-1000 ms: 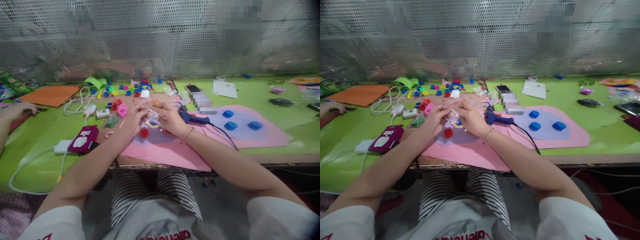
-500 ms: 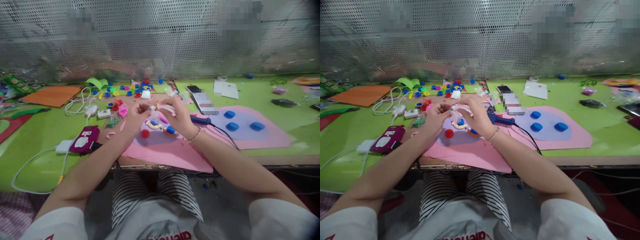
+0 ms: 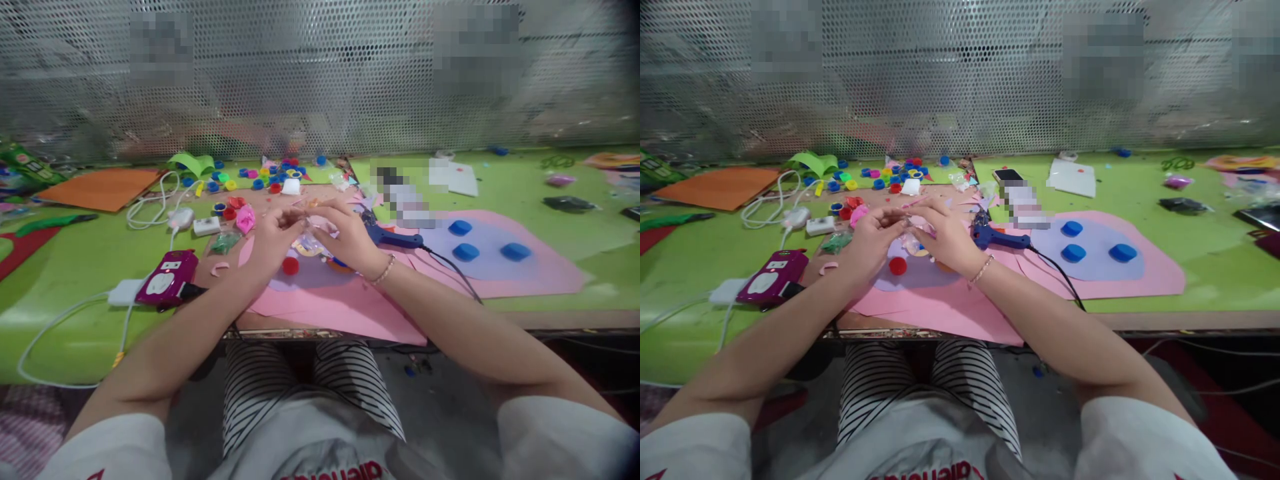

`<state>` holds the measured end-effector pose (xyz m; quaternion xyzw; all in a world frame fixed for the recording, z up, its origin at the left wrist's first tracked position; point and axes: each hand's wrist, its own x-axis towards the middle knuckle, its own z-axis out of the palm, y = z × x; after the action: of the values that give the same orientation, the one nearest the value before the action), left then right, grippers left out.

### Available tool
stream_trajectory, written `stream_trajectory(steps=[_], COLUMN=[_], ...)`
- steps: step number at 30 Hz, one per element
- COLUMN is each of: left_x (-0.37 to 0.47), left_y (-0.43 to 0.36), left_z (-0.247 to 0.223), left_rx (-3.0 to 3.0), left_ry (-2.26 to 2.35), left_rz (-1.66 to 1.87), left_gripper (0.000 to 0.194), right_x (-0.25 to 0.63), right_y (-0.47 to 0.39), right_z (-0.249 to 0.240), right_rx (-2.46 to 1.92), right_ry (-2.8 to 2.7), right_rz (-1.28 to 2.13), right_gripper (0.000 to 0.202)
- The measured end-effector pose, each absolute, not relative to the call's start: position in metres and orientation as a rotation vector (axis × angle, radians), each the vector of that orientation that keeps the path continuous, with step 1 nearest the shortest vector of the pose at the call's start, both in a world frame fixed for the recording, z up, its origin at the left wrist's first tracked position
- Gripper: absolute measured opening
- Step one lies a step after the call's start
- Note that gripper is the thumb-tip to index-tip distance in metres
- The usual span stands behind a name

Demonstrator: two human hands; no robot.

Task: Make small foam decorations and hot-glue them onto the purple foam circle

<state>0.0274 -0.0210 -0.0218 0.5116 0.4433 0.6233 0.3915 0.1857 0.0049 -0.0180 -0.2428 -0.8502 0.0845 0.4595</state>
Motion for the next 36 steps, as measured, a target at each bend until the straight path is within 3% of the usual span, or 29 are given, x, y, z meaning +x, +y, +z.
stream_trajectory(steps=[7,17,26,36], left_x=[0.028,0.022,0.024,0.019], left_y=[-0.021,-0.019,-0.02,-0.02], left_z=[-0.018,-0.009,-0.011,-0.015], left_rx=[1.136,0.935,0.935,1.47], left_ry=[1.022,0.906,0.935,1.052], left_rz=[1.501,1.261,1.339,1.377], left_gripper=[0.016,0.014,0.012,0.016], right_x=[0.185,0.186,0.185,0.184], right_y=[0.007,0.01,0.011,0.011], right_z=[-0.019,-0.015,-0.014,-0.017], right_rx=[-0.665,-0.822,-0.783,-0.788], right_ry=[-2.025,-1.931,-1.854,-1.492], right_rz=[0.302,0.743,0.648,1.302], right_gripper=[0.017,0.012,0.012,0.025])
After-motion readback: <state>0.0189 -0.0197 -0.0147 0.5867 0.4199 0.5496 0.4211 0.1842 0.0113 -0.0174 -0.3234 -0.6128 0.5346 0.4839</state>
